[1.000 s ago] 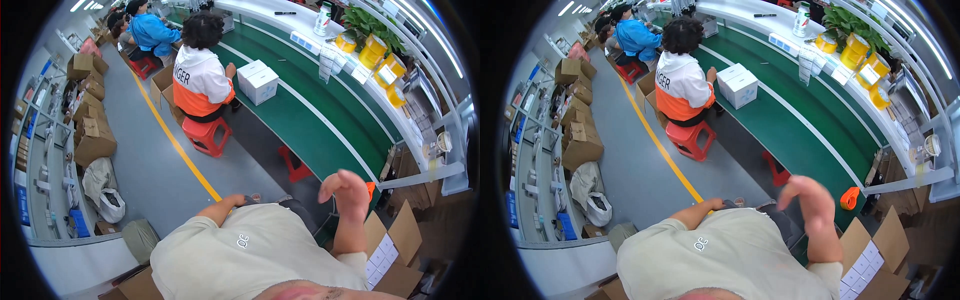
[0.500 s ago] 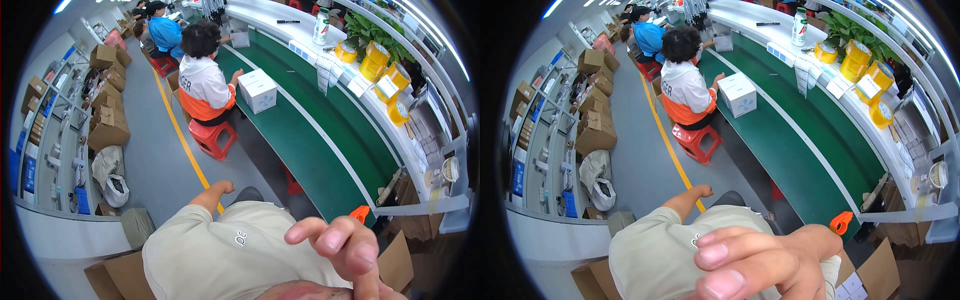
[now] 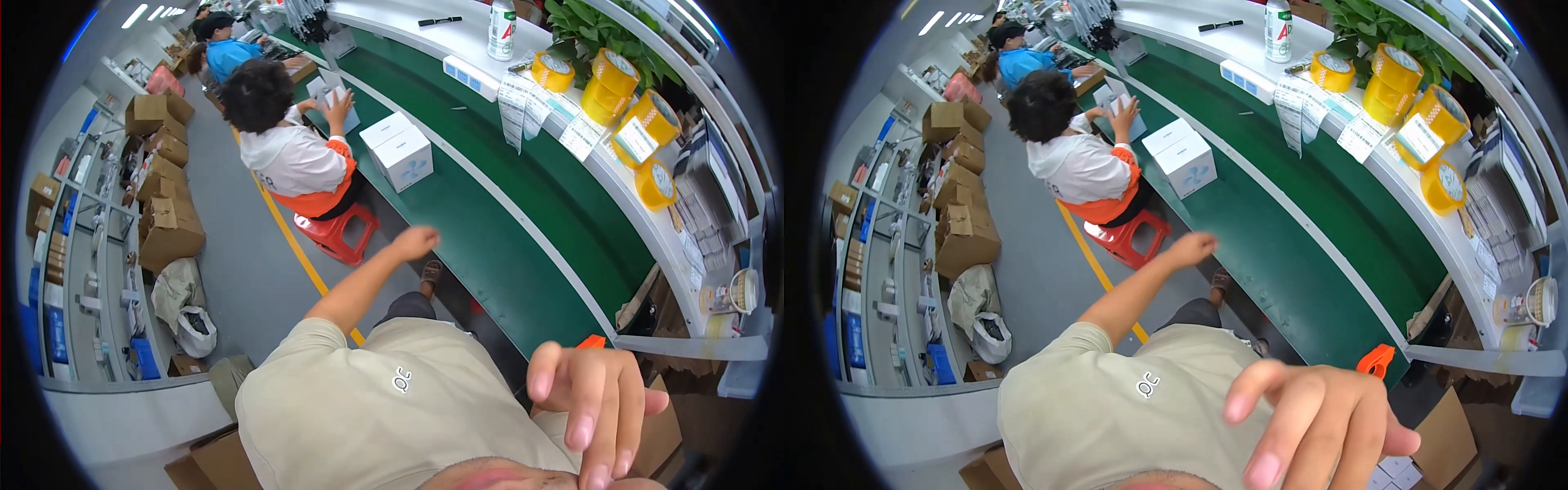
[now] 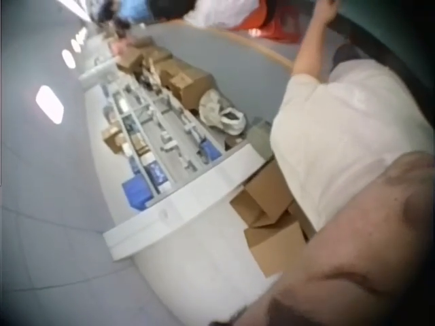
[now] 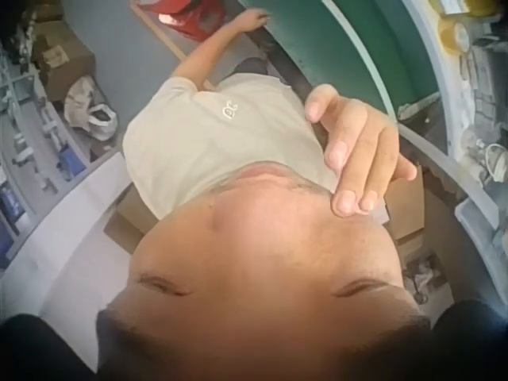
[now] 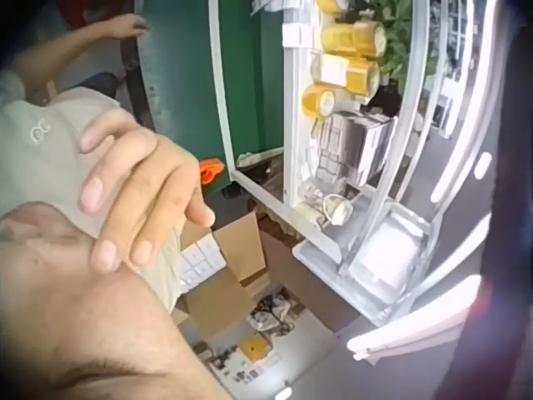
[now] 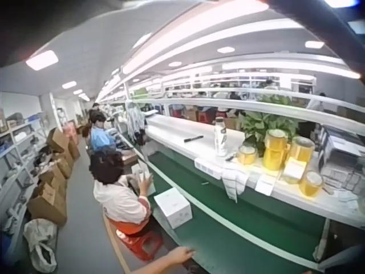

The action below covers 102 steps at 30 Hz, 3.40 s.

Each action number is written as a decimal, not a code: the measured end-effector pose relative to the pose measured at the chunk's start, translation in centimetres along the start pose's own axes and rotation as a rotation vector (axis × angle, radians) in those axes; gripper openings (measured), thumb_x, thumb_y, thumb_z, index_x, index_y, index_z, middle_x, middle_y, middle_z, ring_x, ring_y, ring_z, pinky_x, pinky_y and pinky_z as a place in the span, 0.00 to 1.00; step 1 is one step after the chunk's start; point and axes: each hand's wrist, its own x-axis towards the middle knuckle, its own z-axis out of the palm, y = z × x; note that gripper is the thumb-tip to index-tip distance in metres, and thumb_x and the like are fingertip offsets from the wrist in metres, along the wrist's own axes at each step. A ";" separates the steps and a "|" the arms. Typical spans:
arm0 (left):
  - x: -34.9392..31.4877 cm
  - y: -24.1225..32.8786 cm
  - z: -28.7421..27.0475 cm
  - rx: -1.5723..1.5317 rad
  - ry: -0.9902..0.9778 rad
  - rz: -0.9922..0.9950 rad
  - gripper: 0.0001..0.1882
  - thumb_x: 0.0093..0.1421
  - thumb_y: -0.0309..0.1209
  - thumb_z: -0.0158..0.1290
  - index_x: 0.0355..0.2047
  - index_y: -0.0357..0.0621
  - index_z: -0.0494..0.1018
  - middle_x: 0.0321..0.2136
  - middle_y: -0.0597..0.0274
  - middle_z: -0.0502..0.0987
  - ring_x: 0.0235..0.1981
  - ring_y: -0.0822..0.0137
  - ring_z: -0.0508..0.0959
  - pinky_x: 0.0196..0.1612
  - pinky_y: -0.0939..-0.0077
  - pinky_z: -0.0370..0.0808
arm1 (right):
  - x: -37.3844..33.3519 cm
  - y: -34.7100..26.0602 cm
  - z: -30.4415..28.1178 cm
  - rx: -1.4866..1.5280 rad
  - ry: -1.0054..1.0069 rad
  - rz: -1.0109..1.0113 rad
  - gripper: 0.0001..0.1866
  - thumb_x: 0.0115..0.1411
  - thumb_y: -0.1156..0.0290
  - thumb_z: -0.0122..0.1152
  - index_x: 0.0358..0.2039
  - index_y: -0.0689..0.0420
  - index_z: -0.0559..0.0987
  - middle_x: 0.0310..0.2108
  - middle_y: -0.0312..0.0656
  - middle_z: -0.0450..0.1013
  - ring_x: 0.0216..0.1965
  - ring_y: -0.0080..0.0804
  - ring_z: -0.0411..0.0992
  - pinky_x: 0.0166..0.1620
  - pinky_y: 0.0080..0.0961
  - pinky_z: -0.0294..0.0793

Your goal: The person packs product boxes from a conveyor belt into larger shipping cartons, then seals the cartons with a tape dispenser.

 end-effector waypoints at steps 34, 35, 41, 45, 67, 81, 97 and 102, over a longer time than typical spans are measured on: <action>17.4 5.2 2.8 -0.602 -0.954 -0.269 0.41 0.57 0.53 0.65 0.64 0.44 0.68 0.52 0.53 0.75 0.53 0.57 0.76 0.41 0.54 0.85 | -37.1 7.6 -21.7 -1.216 1.442 1.154 0.44 0.68 0.54 0.60 0.72 0.65 0.50 0.66 0.61 0.60 0.63 0.47 0.66 0.65 0.34 0.64; 16.6 6.6 5.0 -0.608 -0.961 -0.209 0.44 0.57 0.52 0.65 0.68 0.45 0.62 0.54 0.52 0.73 0.55 0.56 0.75 0.43 0.54 0.85 | -37.9 5.9 -20.6 -1.250 1.504 1.124 0.45 0.68 0.55 0.60 0.72 0.68 0.48 0.67 0.63 0.59 0.65 0.50 0.63 0.67 0.35 0.60; 15.5 10.9 10.7 -0.553 -1.024 -0.058 0.51 0.58 0.52 0.64 0.73 0.47 0.51 0.59 0.49 0.69 0.57 0.55 0.73 0.44 0.58 0.83 | -39.1 0.4 -15.3 -1.496 1.530 1.213 0.44 0.68 0.60 0.60 0.72 0.69 0.46 0.68 0.65 0.55 0.69 0.52 0.59 0.69 0.36 0.56; 15.8 11.3 11.6 -0.385 -1.019 0.082 0.51 0.59 0.55 0.62 0.73 0.44 0.51 0.58 0.45 0.72 0.55 0.53 0.75 0.48 0.61 0.80 | -34.6 -1.6 -15.3 -1.762 1.355 1.374 0.40 0.67 0.61 0.60 0.70 0.67 0.53 0.70 0.64 0.54 0.70 0.55 0.56 0.71 0.40 0.54; 12.9 9.1 13.4 -0.226 -0.912 0.224 0.60 0.60 0.68 0.51 0.73 0.30 0.43 0.65 0.27 0.61 0.63 0.39 0.68 0.66 0.60 0.64 | -32.5 3.4 -22.5 -2.222 0.850 1.531 0.21 0.70 0.54 0.48 0.47 0.57 0.80 0.42 0.48 0.78 0.45 0.49 0.74 0.50 0.47 0.66; 13.3 7.6 14.1 -0.444 -1.049 0.050 0.64 0.58 0.69 0.54 0.71 0.24 0.40 0.65 0.32 0.61 0.61 0.51 0.71 0.62 0.65 0.68 | -31.8 3.2 -22.3 -2.193 0.853 1.511 0.19 0.70 0.55 0.50 0.47 0.56 0.80 0.43 0.47 0.78 0.46 0.48 0.74 0.51 0.46 0.65; 16.5 10.1 7.0 0.104 -0.888 0.251 0.51 0.59 0.73 0.46 0.55 0.32 0.73 0.54 0.36 0.76 0.55 0.40 0.76 0.59 0.53 0.72 | -32.8 3.2 -22.8 -2.237 0.839 1.495 0.19 0.71 0.55 0.49 0.47 0.54 0.81 0.43 0.46 0.78 0.47 0.47 0.74 0.49 0.46 0.66; 23.8 9.0 -6.7 0.055 -0.162 0.037 0.35 0.61 0.57 0.57 0.57 0.41 0.74 0.54 0.46 0.78 0.56 0.49 0.77 0.59 0.60 0.73 | -33.3 3.2 -22.5 -2.281 0.828 1.418 0.18 0.71 0.56 0.49 0.50 0.53 0.80 0.44 0.45 0.78 0.48 0.47 0.74 0.50 0.46 0.66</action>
